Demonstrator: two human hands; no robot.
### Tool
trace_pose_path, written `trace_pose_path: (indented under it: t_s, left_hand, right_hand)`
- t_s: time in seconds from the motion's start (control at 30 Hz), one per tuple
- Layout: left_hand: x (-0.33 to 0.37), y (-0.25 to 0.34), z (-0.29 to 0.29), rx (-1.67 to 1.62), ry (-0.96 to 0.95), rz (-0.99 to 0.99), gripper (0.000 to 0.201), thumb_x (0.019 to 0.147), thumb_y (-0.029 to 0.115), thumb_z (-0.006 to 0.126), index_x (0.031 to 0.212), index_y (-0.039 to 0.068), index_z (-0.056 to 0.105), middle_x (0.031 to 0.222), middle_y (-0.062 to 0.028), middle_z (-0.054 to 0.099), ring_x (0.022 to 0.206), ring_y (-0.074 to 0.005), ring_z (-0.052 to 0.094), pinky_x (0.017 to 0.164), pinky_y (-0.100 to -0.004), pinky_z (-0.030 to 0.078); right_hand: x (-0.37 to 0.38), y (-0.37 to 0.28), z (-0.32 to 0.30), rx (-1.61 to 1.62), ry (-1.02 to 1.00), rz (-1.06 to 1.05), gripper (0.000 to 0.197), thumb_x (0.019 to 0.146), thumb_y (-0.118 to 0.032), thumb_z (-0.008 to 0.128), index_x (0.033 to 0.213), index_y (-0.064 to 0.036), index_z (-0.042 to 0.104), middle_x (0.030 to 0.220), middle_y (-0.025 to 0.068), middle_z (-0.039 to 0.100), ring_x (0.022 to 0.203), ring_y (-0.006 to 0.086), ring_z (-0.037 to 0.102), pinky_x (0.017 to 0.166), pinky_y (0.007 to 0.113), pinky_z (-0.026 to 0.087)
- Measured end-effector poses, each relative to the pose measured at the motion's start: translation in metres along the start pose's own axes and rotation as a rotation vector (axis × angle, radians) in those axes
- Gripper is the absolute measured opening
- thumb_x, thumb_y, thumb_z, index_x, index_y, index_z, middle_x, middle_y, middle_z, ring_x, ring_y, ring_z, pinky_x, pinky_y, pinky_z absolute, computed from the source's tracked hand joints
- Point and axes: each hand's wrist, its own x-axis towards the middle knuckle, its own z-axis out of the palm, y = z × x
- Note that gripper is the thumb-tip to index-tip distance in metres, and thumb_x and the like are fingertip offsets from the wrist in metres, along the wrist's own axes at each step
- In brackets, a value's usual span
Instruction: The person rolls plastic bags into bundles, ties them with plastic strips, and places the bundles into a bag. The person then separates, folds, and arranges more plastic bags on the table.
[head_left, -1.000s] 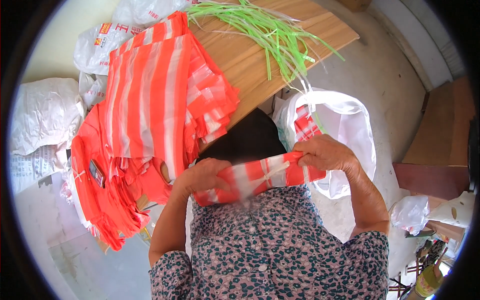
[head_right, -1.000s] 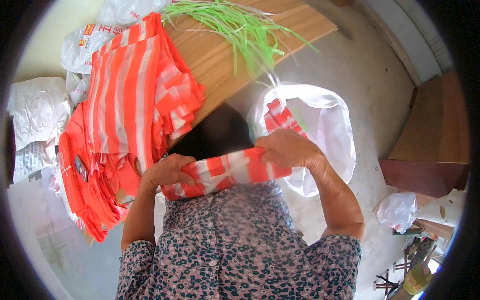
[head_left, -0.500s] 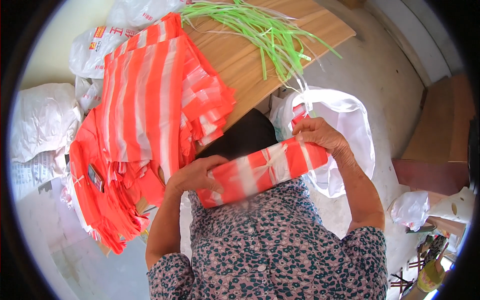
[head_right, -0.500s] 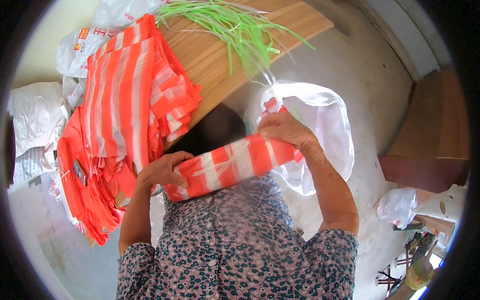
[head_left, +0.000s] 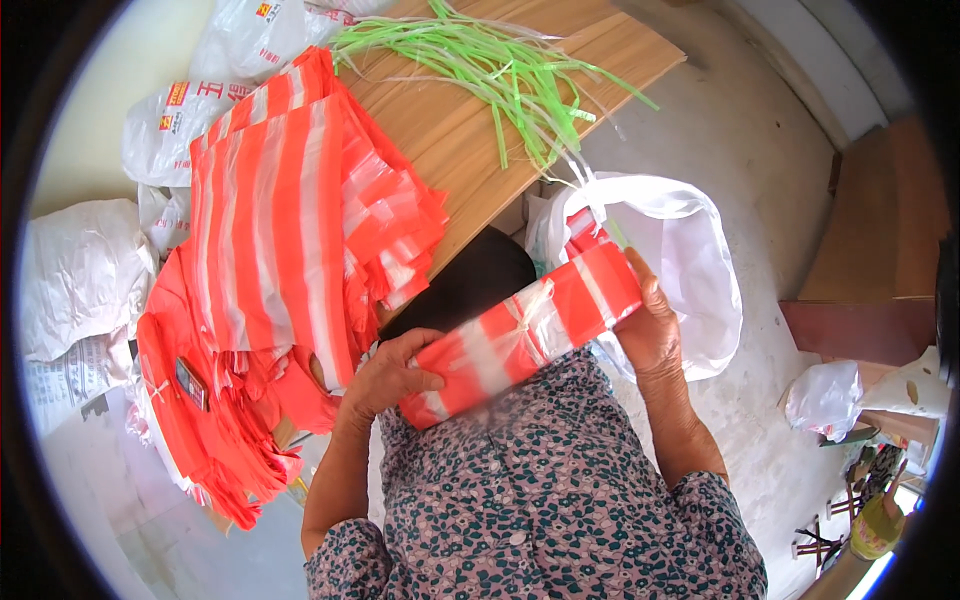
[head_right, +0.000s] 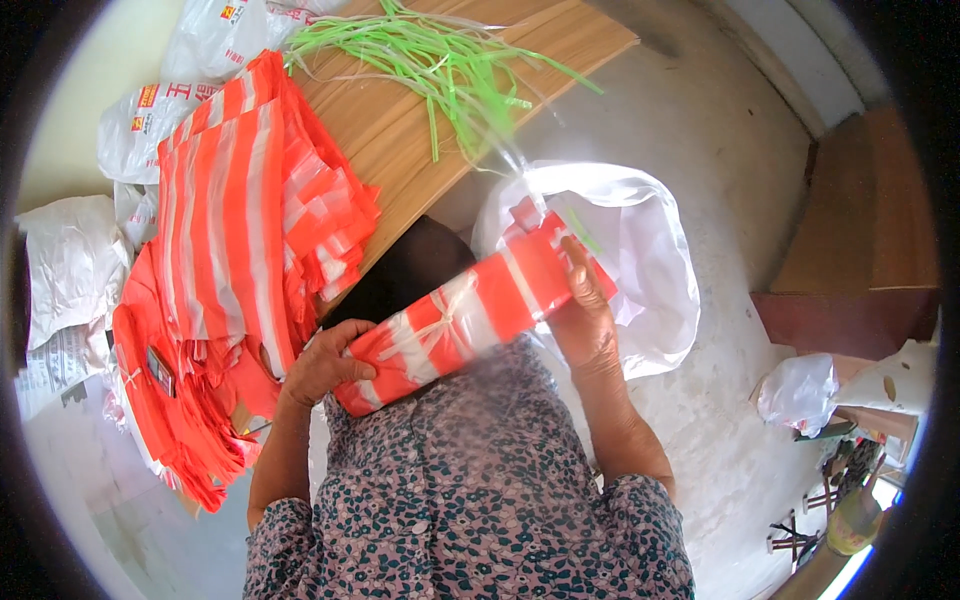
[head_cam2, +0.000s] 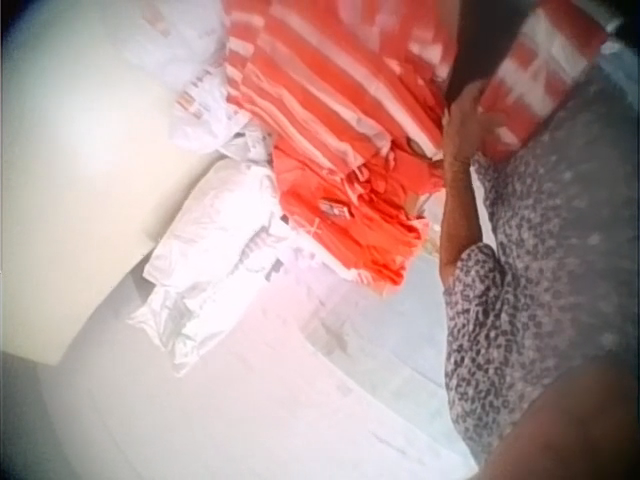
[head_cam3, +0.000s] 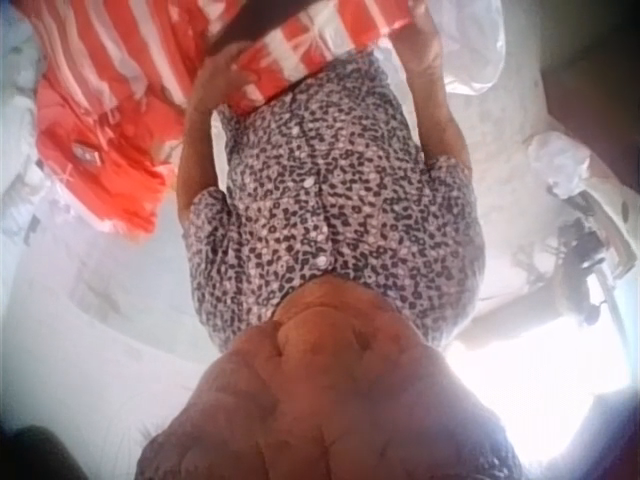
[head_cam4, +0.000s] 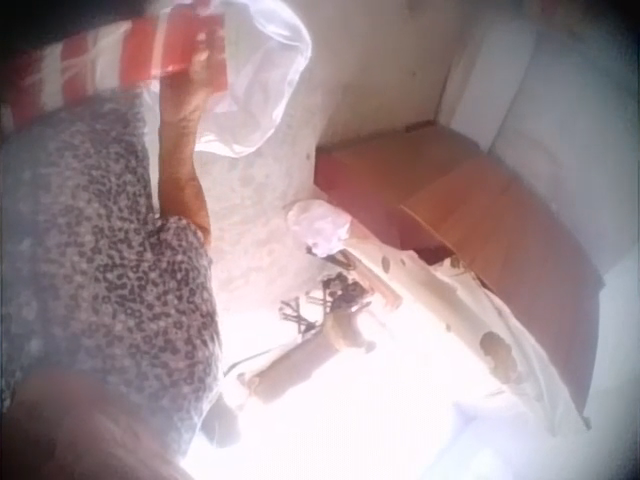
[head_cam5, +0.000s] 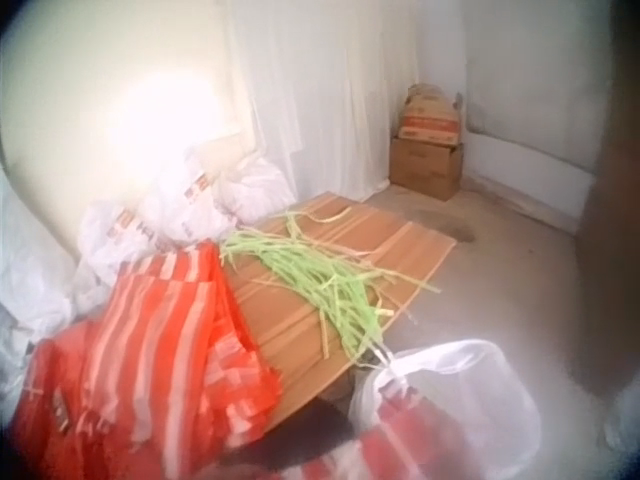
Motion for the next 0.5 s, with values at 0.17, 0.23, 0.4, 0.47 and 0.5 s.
trace_pose_path:
  t_s: [0.17, 0.23, 0.4, 0.47, 0.5]
  left_hand:
    - [0.002, -0.003, 0.016, -0.251, 0.030, -0.003, 0.049, 0.072, 0.000, 0.071, 0.119, 0.001, 0.057, 0.095, 0.0019, 0.060, 0.080, -0.0049, 0.054, 0.069, -0.0194, 0.045]
    - [0.004, -0.002, 0.020, -0.285, 0.034, -0.002, 0.050, 0.071, -0.002, 0.072, 0.119, 0.002, 0.057, 0.098, 0.0030, 0.060, 0.084, -0.0041, 0.054, 0.070, -0.0191, 0.046]
    - [0.001, 0.009, 0.020, -0.063, 0.007, 0.067, 0.050, 0.076, 0.009, 0.073, 0.122, 0.000, 0.055, 0.106, -0.0050, 0.063, 0.094, -0.0127, 0.058, 0.083, -0.0265, 0.046]
    - [0.006, 0.017, 0.019, 0.144, -0.008, 0.061, 0.051, 0.079, 0.015, 0.074, 0.123, -0.001, 0.053, 0.111, -0.0071, 0.062, 0.101, -0.0155, 0.058, 0.091, -0.0289, 0.045]
    - [0.011, 0.019, 0.021, 0.119, 0.076, 0.177, 0.051, 0.082, 0.018, 0.071, 0.125, -0.002, 0.052, 0.114, -0.0098, 0.061, 0.104, -0.0173, 0.058, 0.091, -0.0299, 0.045]
  right_hand:
    - [0.001, 0.017, 0.021, 0.277, -0.103, -0.040, 0.072, 0.081, -0.034, 0.072, 0.137, -0.0031, 0.038, 0.139, 0.0100, 0.045, 0.129, 0.0267, 0.042, 0.110, 0.045, 0.031]
    - [0.003, 0.028, 0.023, 0.182, -0.062, -0.040, 0.068, 0.081, -0.029, 0.072, 0.136, -0.0039, 0.040, 0.137, 0.0092, 0.047, 0.127, 0.0261, 0.044, 0.108, 0.045, 0.033]
    - [0.011, 0.037, 0.041, 0.115, 0.032, 0.071, 0.048, 0.083, -0.010, 0.070, 0.127, -0.0098, 0.051, 0.121, 0.0050, 0.060, 0.115, 0.0217, 0.056, 0.100, 0.040, 0.044]
    - [0.017, 0.037, 0.041, 0.092, 0.012, 0.065, 0.044, 0.083, -0.008, 0.070, 0.123, -0.0102, 0.054, 0.117, 0.0038, 0.063, 0.110, 0.0200, 0.059, 0.097, 0.039, 0.047]
    - [0.018, 0.037, 0.042, 0.064, -0.006, 0.047, 0.043, 0.082, -0.009, 0.070, 0.122, -0.0100, 0.055, 0.117, 0.0038, 0.063, 0.110, 0.0196, 0.059, 0.097, 0.039, 0.047]
